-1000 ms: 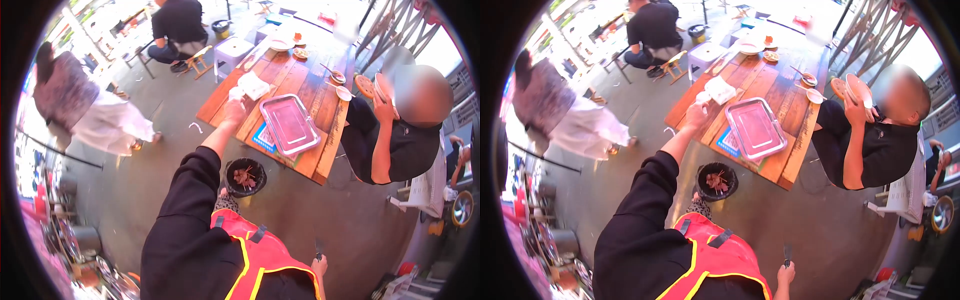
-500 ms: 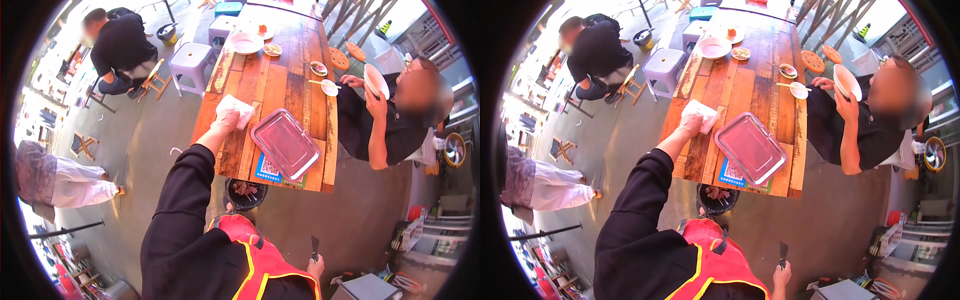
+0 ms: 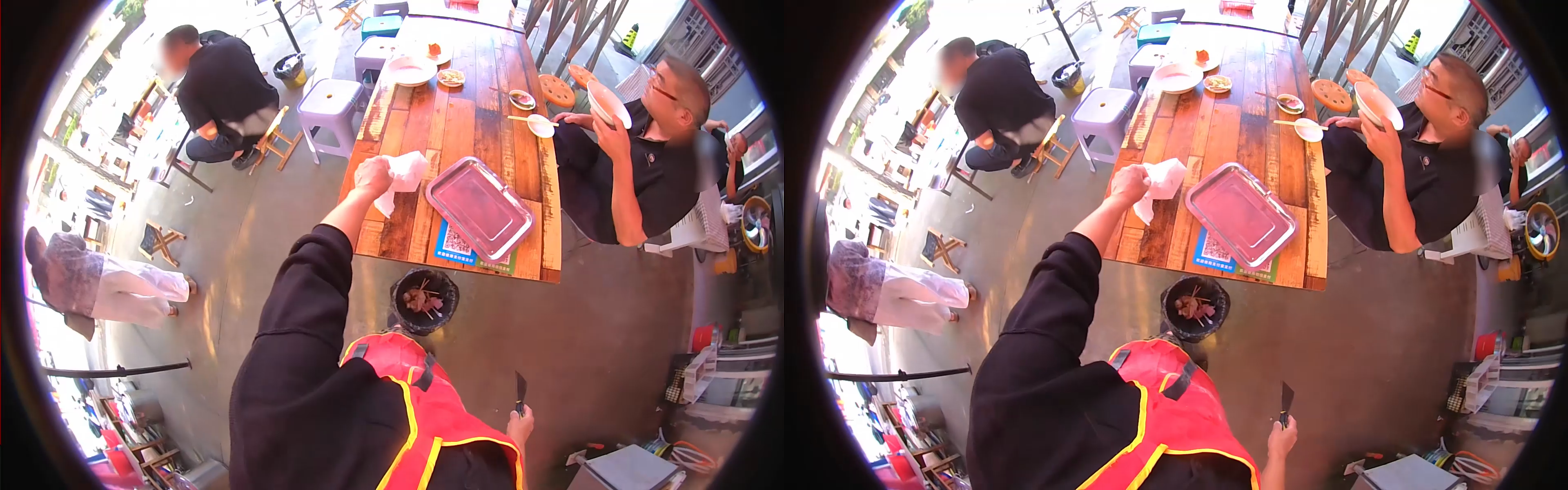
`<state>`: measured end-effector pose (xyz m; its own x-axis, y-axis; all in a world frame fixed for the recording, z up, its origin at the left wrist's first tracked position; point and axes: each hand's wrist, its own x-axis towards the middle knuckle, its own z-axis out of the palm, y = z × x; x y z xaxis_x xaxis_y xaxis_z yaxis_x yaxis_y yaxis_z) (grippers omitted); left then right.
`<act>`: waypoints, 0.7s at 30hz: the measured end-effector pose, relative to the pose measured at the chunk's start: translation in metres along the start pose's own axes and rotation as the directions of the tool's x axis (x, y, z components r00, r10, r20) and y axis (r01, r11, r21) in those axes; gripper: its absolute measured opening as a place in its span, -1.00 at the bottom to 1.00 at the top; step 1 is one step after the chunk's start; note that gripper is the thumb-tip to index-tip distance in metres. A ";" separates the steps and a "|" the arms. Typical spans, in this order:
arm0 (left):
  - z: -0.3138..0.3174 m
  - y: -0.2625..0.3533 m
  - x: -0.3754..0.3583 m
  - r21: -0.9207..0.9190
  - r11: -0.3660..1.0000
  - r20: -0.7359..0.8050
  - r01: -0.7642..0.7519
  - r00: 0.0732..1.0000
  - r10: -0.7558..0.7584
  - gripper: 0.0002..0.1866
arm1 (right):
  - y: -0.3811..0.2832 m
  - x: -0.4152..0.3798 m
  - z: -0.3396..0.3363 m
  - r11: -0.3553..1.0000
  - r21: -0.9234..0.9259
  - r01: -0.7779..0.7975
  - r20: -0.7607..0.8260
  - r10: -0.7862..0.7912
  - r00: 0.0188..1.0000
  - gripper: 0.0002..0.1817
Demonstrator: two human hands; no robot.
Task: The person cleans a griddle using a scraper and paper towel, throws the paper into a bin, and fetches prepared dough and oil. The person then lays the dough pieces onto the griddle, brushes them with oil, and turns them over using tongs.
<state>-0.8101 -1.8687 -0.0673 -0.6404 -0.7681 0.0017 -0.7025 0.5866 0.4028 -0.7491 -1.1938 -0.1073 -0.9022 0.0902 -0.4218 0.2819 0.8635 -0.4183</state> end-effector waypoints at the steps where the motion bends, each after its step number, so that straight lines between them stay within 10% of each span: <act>1: 0.008 -0.004 0.000 -0.027 0.999 -0.001 0.023 1.000 -0.023 -0.81 | -0.001 -0.006 0.000 1.000 0.008 0.013 -0.008 -0.013 1.000 -0.57; 9: 0.020 0.003 -0.006 -0.024 0.976 0.071 -0.215 0.974 0.217 -0.85 | -0.015 -0.049 0.008 0.978 0.020 0.209 -0.413 -0.182 0.892 -0.53; 14: -0.006 0.002 -0.003 0.177 0.886 0.285 -0.429 0.884 0.371 -0.87 | -0.121 -0.063 0.042 0.961 0.187 0.205 -0.321 -0.137 0.937 -0.53; 21: -0.005 -0.033 0.025 -0.362 0.890 0.303 -0.278 0.868 0.394 -0.84 | -0.339 -0.038 0.101 0.729 0.564 0.389 -0.018 -0.460 0.888 -0.76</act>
<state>-0.8014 -1.9084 -0.0764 -0.9267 -0.3573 -0.1168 -0.3345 0.6422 0.6897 -0.7771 -1.5399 -0.0306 -0.9364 -0.3080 -0.1679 0.0388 0.3848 -0.9222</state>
